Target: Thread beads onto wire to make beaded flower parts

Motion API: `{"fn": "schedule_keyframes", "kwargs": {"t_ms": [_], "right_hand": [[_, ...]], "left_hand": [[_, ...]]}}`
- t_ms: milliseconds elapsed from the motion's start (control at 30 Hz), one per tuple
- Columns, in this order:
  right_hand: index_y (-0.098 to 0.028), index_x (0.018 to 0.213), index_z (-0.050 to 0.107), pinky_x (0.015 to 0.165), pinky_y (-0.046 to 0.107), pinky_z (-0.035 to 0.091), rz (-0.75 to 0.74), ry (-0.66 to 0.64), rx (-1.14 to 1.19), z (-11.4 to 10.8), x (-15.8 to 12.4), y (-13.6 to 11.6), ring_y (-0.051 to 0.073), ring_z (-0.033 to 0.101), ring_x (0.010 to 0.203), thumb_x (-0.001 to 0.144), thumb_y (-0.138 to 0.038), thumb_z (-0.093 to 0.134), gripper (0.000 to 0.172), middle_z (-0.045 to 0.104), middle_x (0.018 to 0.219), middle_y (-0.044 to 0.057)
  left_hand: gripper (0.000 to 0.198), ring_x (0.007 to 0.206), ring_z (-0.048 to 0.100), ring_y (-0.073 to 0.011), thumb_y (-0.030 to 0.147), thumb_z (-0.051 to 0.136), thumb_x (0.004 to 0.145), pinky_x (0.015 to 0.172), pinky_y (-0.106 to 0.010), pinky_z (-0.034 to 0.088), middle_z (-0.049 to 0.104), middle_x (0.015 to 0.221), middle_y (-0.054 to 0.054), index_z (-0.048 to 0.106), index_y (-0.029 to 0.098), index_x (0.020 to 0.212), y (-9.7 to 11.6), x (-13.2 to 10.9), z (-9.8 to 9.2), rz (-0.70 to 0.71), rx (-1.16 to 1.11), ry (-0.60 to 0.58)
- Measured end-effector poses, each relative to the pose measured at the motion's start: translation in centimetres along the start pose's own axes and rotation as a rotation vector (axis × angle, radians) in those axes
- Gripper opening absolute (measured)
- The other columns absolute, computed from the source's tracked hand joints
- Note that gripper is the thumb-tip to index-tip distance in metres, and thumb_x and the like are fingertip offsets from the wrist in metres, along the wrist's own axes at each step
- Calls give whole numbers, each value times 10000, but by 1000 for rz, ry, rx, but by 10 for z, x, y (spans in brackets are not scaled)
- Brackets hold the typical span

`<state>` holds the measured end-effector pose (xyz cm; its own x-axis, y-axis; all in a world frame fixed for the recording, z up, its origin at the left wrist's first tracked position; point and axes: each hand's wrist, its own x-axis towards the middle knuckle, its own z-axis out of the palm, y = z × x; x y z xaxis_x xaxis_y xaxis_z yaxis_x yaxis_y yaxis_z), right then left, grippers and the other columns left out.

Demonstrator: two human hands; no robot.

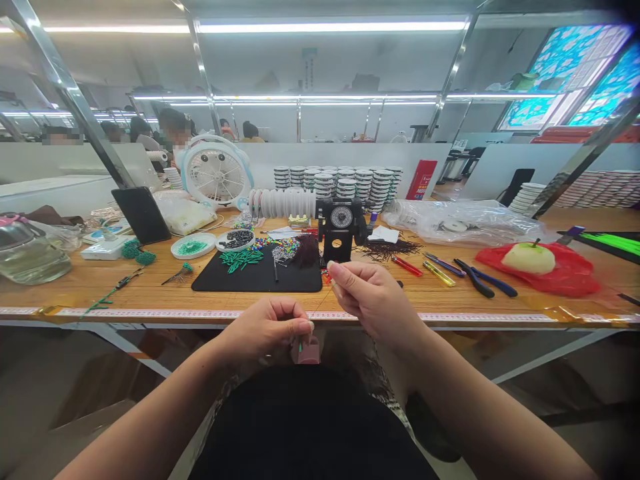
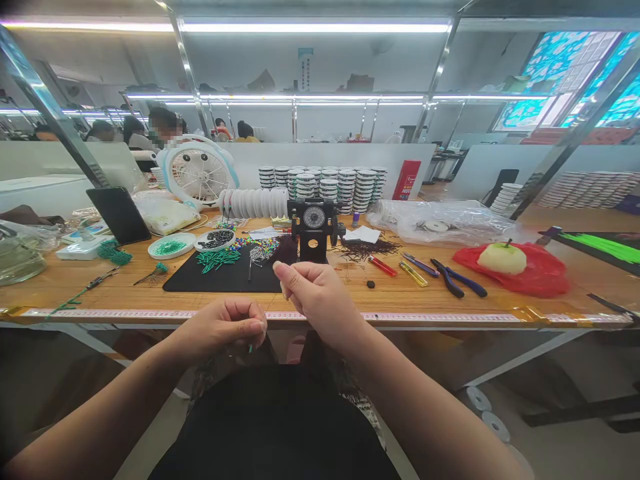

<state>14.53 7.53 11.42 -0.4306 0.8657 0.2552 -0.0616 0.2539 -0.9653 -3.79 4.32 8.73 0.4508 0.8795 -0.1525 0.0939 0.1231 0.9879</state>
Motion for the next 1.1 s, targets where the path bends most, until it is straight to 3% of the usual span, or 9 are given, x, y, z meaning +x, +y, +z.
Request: {"fn": "schedule_keyframes", "kwargs": {"t_ms": [133, 233, 433, 600, 700, 900, 1100], "right_hand": [[-149, 628, 604, 538, 230, 329, -60, 50, -274, 0, 2, 0, 110, 451, 589, 818, -415, 527, 335, 503, 579, -2], [-154, 659, 628, 561, 245, 341, -49, 6, -338, 0, 4, 3, 131, 473, 621, 835, -415, 495, 342, 525, 598, 6], [-164, 579, 512, 540, 241, 296, -131, -125, -464, 4, -2, 10, 111, 417, 568, 892, -352, 397, 383, 461, 564, -14], [-159, 505, 397, 494, 249, 212, -112, -163, -642, -4, -7, 14, 83, 318, 501, 856, -364, 468, 412, 392, 522, -28], [-172, 479, 319, 450, 254, 169, 29, -202, -403, -14, -6, 14, 70, 233, 447, 852, -432, 456, 475, 281, 460, -52], [-191, 491, 230, 398, 249, 78, 162, 7, 251, -23, -6, 22, 45, 127, 388, 808, -426, 548, 507, 188, 422, -88], [-185, 510, 254, 368, 220, 66, 175, 117, 440, -28, -8, 24, 39, 121, 391, 770, -363, 614, 478, 198, 444, -88]], "left_hand": [[188, 617, 545, -109, 275, 656, 731, 529, -190, 397, 621, 701, -35, 609, 127, 837, -4, 1, 4, -58, -122, -57], [348, 531, 522, -86, 272, 671, 716, 479, -178, 393, 621, 693, -18, 573, 145, 1025, -4, 3, 5, -66, -148, -64], [273, 437, 505, -82, 404, 592, 777, 401, -158, 337, 615, 577, -22, 546, 137, 813, -2, 6, 8, -10, -81, -5], [266, 480, 543, -105, 356, 689, 694, 414, -167, 341, 586, 571, -3, 531, 144, 713, -11, 4, 4, -7, -277, 6], [280, 480, 536, -104, 321, 746, 632, 471, -197, 388, 564, 540, 10, 537, 138, 669, -20, 2, 1, -66, -386, -32], [279, 514, 558, -123, 327, 759, 607, 511, -216, 400, 620, 564, -43, 565, 127, 635, -29, 2, -2, -88, -374, -22], [270, 486, 547, -124, 325, 752, 615, 440, -196, 349, 606, 530, -40, 567, 128, 626, -36, 3, -5, -77, -350, 2]]}}
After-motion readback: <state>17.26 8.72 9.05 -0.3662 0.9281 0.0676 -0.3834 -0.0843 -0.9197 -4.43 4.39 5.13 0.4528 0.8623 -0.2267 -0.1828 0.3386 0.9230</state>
